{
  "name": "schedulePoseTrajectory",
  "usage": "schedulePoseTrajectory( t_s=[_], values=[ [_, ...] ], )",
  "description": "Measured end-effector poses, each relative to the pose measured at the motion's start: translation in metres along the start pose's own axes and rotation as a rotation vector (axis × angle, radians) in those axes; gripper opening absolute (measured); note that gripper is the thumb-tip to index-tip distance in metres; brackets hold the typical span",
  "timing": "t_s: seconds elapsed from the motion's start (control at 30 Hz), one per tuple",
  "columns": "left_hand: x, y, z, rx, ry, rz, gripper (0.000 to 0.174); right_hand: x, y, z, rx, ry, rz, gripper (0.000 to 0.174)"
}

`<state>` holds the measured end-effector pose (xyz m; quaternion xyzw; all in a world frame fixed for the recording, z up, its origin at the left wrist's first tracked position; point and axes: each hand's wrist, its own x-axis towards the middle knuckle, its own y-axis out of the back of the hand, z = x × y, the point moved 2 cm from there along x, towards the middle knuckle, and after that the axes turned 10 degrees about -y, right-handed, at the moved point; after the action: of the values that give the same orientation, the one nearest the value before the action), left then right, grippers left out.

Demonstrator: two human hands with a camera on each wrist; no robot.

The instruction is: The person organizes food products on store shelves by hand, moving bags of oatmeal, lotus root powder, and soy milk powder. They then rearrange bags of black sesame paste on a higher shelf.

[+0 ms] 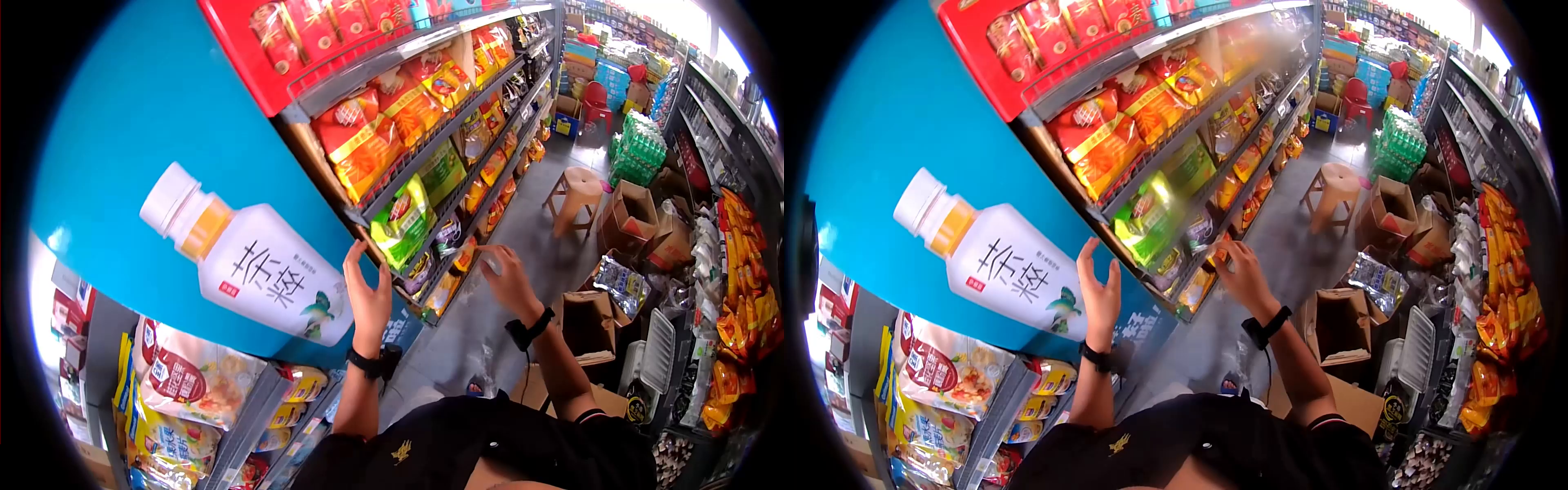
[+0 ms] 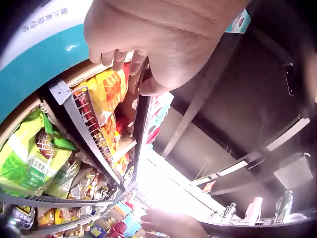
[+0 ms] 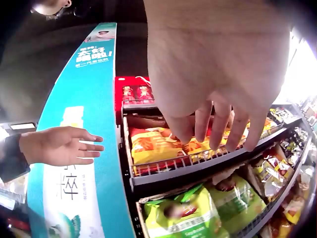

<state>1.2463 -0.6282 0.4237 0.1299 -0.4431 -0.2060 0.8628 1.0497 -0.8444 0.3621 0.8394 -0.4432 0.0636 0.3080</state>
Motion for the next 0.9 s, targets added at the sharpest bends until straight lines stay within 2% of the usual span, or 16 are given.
schedulePoseTrajectory(
  t_s=[0.07, 0.2, 0.23, 0.4, 0.43, 0.53, 0.7, 0.73, 0.83, 0.9],
  values=[
    [0.027, -0.016, -0.006, 0.01, -0.002, -0.018, 0.056, 0.015, 0.011, 0.02, -0.006, -0.021, 0.021, 0.026],
    [0.077, -0.039, -0.03, 0.161, -0.134, 0.034, 0.06, 0.044, 0.011, 0.054, -0.072, -0.014, 0.022, 0.027],
    [0.088, -0.046, -0.036, 0.18, -0.108, 0.061, 0.062, 0.052, 0.007, 0.061, -0.081, -0.01, 0.013, 0.027],
    [0.131, -0.084, -0.062, 0.321, -0.202, 0.191, 0.072, 0.107, -0.015, 0.081, -0.148, -0.003, -0.083, 0.026],
    [0.138, -0.091, -0.065, 0.383, -0.24, 0.222, 0.073, 0.126, -0.019, 0.079, -0.141, 0.038, -0.097, 0.026],
    [0.149, -0.105, -0.079, 0.39, -0.202, 0.28, 0.075, 0.172, -0.031, 0.068, -0.092, 0.098, -0.165, 0.026],
    [0.152, -0.117, -0.088, 0.519, -0.163, 0.22, 0.083, 0.259, -0.051, 0.024, 0.024, 0.196, -0.183, 0.025],
    [0.153, -0.115, -0.086, 0.508, -0.145, 0.203, 0.084, 0.271, -0.055, 0.013, 0.107, 0.163, -0.197, 0.022],
    [0.153, -0.109, -0.08, 0.487, -0.088, 0.168, 0.086, 0.313, -0.07, -0.015, 0.253, 0.305, -0.224, 0.022],
    [0.154, -0.108, -0.077, 0.469, -0.054, 0.182, 0.086, 0.336, -0.084, -0.029, 0.375, 0.294, -0.267, 0.024]
  ],
)
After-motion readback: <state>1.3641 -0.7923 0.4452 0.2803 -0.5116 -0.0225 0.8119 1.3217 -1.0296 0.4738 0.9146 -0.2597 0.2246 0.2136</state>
